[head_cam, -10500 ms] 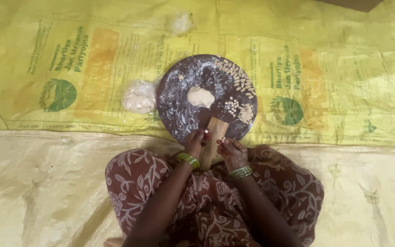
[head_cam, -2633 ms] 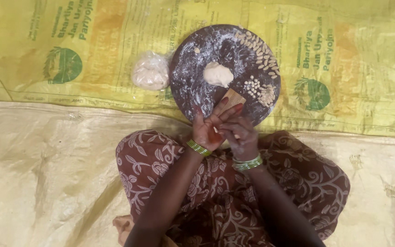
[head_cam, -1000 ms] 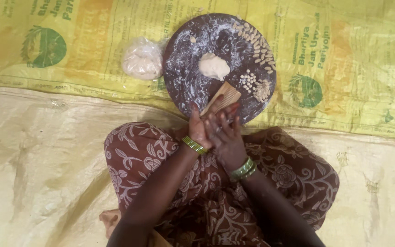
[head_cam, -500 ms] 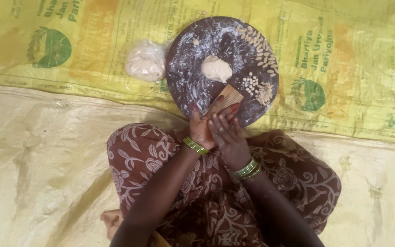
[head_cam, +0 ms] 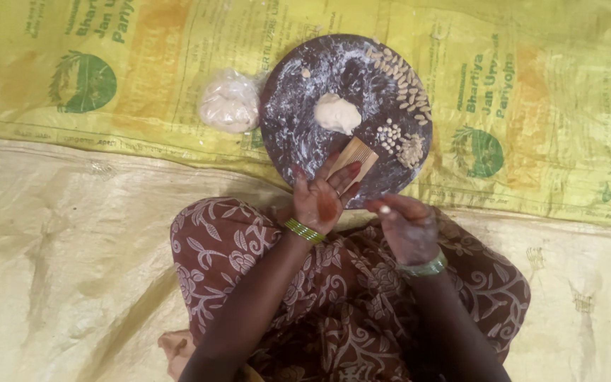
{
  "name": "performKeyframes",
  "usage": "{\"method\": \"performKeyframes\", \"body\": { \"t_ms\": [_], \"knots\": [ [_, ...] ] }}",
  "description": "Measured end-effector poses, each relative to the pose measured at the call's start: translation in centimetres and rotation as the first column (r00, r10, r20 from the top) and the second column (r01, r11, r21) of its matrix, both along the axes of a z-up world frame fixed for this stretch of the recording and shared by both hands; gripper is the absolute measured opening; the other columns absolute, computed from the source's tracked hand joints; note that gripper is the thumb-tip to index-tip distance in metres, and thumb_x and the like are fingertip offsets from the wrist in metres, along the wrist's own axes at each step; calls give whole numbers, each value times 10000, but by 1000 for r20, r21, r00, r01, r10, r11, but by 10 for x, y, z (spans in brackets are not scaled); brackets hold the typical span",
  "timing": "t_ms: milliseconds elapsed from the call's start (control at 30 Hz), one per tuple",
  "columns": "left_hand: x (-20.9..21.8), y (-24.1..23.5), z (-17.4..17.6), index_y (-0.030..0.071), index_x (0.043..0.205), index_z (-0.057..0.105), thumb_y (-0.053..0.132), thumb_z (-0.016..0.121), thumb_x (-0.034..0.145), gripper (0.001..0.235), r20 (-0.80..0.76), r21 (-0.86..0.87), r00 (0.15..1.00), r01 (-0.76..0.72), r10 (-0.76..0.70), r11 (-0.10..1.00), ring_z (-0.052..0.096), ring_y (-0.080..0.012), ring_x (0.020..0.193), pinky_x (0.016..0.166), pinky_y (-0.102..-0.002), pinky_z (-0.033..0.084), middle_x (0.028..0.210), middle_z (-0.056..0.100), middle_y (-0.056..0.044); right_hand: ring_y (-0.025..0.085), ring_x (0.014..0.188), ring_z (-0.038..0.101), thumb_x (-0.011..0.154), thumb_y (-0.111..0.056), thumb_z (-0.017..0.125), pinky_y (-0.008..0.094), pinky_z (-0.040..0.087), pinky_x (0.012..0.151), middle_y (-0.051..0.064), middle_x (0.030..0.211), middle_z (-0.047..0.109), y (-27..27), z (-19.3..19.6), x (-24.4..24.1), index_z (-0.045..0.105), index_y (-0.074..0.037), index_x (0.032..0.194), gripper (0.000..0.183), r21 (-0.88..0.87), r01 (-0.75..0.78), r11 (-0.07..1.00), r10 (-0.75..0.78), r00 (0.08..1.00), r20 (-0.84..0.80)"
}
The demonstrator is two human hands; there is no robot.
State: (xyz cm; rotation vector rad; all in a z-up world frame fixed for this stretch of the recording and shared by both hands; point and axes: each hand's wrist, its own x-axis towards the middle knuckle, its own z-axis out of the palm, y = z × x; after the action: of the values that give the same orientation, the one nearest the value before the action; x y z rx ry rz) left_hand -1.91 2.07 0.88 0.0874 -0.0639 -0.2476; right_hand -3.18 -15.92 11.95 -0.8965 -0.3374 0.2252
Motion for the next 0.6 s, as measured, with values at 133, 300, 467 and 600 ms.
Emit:
{"method": "performKeyframes", "body": {
  "t_ms": [133,300,467,600],
  "knots": [
    [1,-3,-1,155,1560,439,844,437,920,940,-67,80,998,3,2,997,456,-327,1449,1204,-509,341,1528,517,-228,240,1172,719,964,-16,715,502,502,1141,97,1229,755,-12,20,-10,756,-109,1226,280,107,-24,994,33,996,-84],
    [2,-2,5,169,1577,398,841,524,850,998,-65,193,998,2,11,981,452,-321,1434,1200,-498,339,1511,518,-213,232,1076,731,1007,-141,736,451,531,1076,111,1172,778,-12,19,-7,774,-69,1210,218,201,-37,979,67,987,-143],
    [0,-1,13,173,1568,393,843,540,826,1011,-68,226,997,-12,28,974,466,-325,1408,1177,-498,352,1488,529,-210,184,954,712,890,-283,779,385,560,967,51,974,771,-25,26,13,783,-113,1050,233,184,-30,982,44,996,-71],
    [1,-3,16,148,1552,402,865,471,841,1012,-97,267,994,-20,47,964,496,-331,1373,1149,-495,382,1467,549,-210,178,823,710,1121,-349,675,379,587,880,32,897,758,-62,47,35,767,-99,967,308,161,283,945,-255,951,-178]
  ]
}}
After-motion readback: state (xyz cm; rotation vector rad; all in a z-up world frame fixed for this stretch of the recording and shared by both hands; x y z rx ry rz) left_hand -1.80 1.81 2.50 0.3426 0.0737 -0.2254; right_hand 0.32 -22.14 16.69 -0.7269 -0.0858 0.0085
